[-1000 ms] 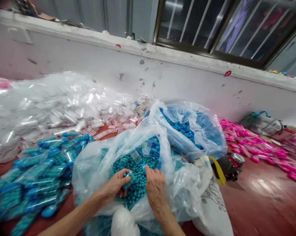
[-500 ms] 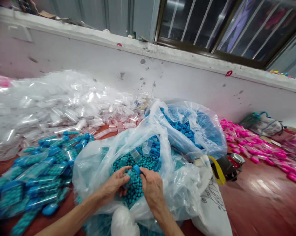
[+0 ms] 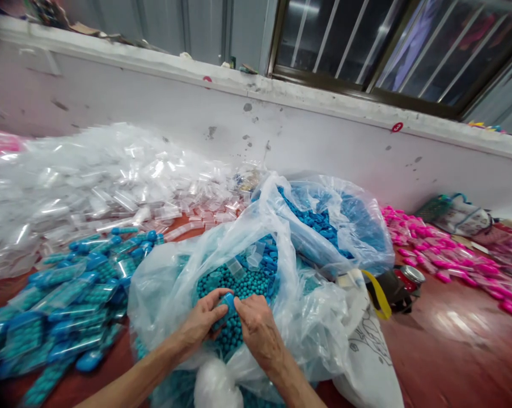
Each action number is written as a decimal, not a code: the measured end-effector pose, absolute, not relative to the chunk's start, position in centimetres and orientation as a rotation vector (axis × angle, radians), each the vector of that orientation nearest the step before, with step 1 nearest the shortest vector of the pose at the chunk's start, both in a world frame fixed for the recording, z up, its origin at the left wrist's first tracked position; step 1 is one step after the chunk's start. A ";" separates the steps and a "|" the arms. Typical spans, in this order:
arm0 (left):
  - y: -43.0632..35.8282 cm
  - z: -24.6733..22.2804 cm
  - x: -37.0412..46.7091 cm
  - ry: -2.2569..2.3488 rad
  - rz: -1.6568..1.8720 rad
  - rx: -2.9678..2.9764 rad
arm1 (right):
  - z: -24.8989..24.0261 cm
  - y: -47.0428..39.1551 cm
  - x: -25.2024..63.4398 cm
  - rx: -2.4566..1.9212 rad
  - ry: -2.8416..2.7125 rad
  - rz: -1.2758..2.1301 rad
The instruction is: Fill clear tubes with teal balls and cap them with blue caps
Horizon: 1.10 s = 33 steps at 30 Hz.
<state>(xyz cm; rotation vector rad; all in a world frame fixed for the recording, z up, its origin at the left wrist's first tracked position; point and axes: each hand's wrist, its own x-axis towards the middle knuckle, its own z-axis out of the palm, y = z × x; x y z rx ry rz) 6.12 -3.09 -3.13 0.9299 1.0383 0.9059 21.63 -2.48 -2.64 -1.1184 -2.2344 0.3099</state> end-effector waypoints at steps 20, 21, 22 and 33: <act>-4.1 -2.2 6.1 1.025 0.881 0.970 | -2.6 -1.9 21.6 -1.226 -1.552 1.078; -4.1 -2.2 6.0 1.016 0.861 0.985 | -2.7 -1.7 21.4 -1.275 -1.419 1.164; -4.1 -2.2 5.9 1.012 0.846 0.999 | -2.9 -1.5 21.1 -1.308 -1.301 1.238; -4.4 -1.9 6.1 1.122 0.940 1.073 | -2.0 -5.0 19.6 -1.345 -1.939 1.004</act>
